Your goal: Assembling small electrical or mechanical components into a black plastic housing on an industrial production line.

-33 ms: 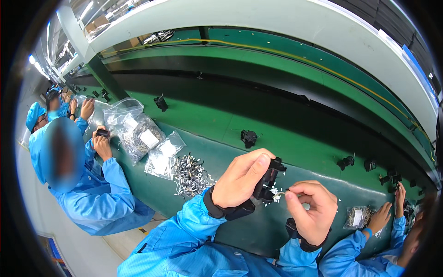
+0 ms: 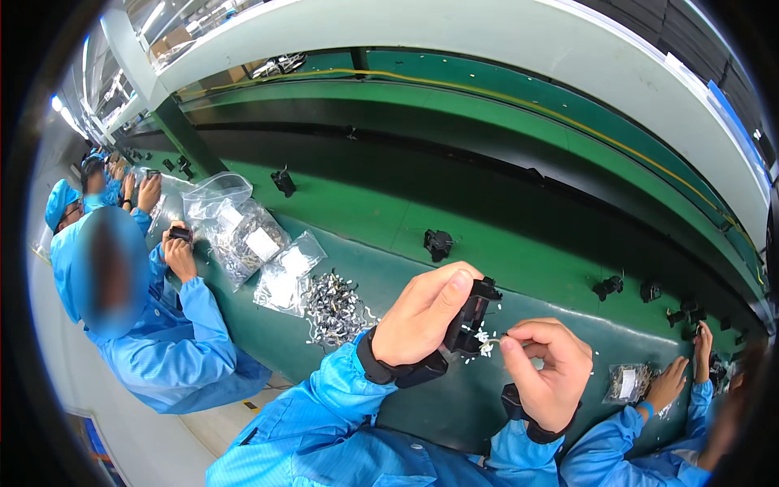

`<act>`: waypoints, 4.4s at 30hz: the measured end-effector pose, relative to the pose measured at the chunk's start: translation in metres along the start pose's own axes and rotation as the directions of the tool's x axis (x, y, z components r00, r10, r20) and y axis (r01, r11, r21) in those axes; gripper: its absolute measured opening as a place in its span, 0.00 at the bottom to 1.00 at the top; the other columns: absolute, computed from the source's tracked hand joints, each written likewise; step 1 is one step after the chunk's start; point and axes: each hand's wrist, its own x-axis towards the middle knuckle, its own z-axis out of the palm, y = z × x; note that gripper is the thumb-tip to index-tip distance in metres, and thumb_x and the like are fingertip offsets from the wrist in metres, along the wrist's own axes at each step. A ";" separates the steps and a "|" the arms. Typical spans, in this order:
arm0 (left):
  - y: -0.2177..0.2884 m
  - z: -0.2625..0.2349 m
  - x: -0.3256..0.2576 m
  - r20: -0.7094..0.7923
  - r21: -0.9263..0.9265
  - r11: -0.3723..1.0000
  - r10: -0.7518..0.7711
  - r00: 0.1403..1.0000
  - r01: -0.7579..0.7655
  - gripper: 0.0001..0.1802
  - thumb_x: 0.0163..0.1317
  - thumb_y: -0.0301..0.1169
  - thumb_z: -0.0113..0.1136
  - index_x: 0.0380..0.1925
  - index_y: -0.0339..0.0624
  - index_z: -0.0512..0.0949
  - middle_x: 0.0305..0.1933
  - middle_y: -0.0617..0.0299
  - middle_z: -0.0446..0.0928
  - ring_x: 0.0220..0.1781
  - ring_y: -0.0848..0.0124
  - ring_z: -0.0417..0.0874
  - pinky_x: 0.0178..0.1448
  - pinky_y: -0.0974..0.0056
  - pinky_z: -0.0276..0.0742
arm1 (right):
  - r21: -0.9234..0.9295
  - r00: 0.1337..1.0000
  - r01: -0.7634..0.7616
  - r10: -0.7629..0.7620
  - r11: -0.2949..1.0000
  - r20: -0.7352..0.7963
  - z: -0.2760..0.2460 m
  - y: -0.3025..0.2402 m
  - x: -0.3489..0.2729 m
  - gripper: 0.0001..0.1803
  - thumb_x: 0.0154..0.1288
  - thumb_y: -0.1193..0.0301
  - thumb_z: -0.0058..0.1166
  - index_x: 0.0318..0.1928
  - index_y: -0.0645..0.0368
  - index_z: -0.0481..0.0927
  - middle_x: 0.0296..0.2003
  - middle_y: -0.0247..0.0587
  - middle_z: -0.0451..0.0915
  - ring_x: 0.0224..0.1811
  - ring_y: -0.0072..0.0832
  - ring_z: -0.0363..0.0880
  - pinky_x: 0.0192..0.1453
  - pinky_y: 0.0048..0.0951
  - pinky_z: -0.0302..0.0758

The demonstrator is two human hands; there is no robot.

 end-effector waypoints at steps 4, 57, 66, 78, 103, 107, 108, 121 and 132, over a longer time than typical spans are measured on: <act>-0.007 0.000 0.007 -0.017 -0.008 0.997 0.082 0.996 -0.083 0.38 0.81 0.61 0.33 0.47 0.35 0.78 0.34 0.67 0.77 0.32 0.81 0.77 0.36 0.73 0.75 | 0.032 1.000 0.014 -0.015 0.999 0.015 0.000 0.003 -0.001 0.10 0.59 0.86 0.67 0.42 0.68 0.84 0.36 0.47 0.86 0.35 0.27 0.88 0.37 0.25 0.85; -0.015 0.027 0.016 0.134 0.104 0.832 0.531 0.837 -0.545 0.67 0.56 0.58 0.76 0.82 0.40 0.43 0.86 0.43 0.32 0.86 0.42 0.41 0.83 0.43 0.51 | 0.476 0.968 -0.224 0.251 0.850 0.006 0.003 0.024 0.016 0.15 0.66 0.81 0.66 0.52 0.71 0.81 0.36 0.42 0.84 0.30 0.19 0.80 0.27 0.19 0.74; -0.036 0.035 0.022 0.230 0.134 0.740 0.624 0.747 -0.659 0.43 0.70 0.39 0.65 0.77 0.38 0.54 0.79 0.36 0.58 0.81 0.43 0.57 0.81 0.45 0.54 | 0.641 0.981 -0.192 0.169 0.743 0.098 0.000 0.027 0.001 0.16 0.71 0.75 0.64 0.55 0.71 0.80 0.37 0.44 0.84 0.30 0.24 0.82 0.25 0.22 0.76; -0.030 0.033 0.018 0.134 0.238 0.662 0.703 0.699 -0.711 0.27 0.79 0.45 0.43 0.67 0.36 0.69 0.70 0.38 0.69 0.71 0.44 0.69 0.76 0.42 0.56 | 0.666 0.986 -0.164 0.107 0.728 0.126 0.001 0.025 -0.001 0.16 0.65 0.85 0.63 0.53 0.72 0.81 0.45 0.50 0.82 0.39 0.30 0.86 0.28 0.25 0.85; -0.023 0.036 0.008 0.103 0.036 0.769 0.632 0.768 -0.638 0.30 0.75 0.42 0.46 0.67 0.30 0.67 0.61 0.45 0.76 0.70 0.49 0.66 0.77 0.45 0.58 | 0.540 0.988 -0.156 0.126 0.827 0.093 -0.004 0.013 -0.006 0.15 0.56 0.89 0.70 0.45 0.74 0.83 0.39 0.53 0.86 0.34 0.32 0.89 0.34 0.26 0.86; -0.025 0.039 0.009 0.090 0.017 0.757 0.649 0.755 -0.653 0.27 0.76 0.42 0.46 0.64 0.31 0.69 0.59 0.45 0.78 0.69 0.49 0.68 0.77 0.44 0.58 | 0.518 0.985 -0.168 0.126 0.839 0.114 -0.006 0.017 -0.008 0.15 0.56 0.89 0.70 0.44 0.73 0.83 0.37 0.53 0.87 0.33 0.32 0.90 0.34 0.26 0.86; -0.026 0.039 0.009 0.091 0.017 0.758 0.649 0.756 -0.652 0.27 0.76 0.42 0.46 0.64 0.31 0.69 0.59 0.45 0.78 0.69 0.49 0.68 0.77 0.44 0.58 | 0.503 0.987 -0.154 0.114 0.851 0.109 -0.005 0.017 -0.009 0.14 0.56 0.88 0.70 0.44 0.73 0.83 0.36 0.52 0.87 0.33 0.32 0.90 0.34 0.26 0.86; -0.026 0.038 0.007 0.050 0.017 0.771 0.636 0.770 -0.637 0.28 0.76 0.47 0.43 0.62 0.33 0.69 0.60 0.46 0.76 0.68 0.49 0.68 0.76 0.43 0.57 | 0.425 0.981 -0.183 0.136 0.886 0.139 -0.008 0.009 -0.006 0.11 0.60 0.88 0.67 0.44 0.76 0.83 0.33 0.54 0.88 0.33 0.33 0.91 0.35 0.28 0.88; -0.020 0.035 0.004 0.121 0.220 0.696 0.676 0.727 -0.683 0.30 0.72 0.41 0.47 0.65 0.29 0.69 0.63 0.43 0.69 0.69 0.46 0.64 0.71 0.48 0.64 | 0.473 0.964 -0.264 0.222 0.841 0.144 -0.012 0.004 -0.007 0.10 0.60 0.88 0.67 0.42 0.76 0.84 0.31 0.54 0.88 0.34 0.34 0.91 0.35 0.30 0.89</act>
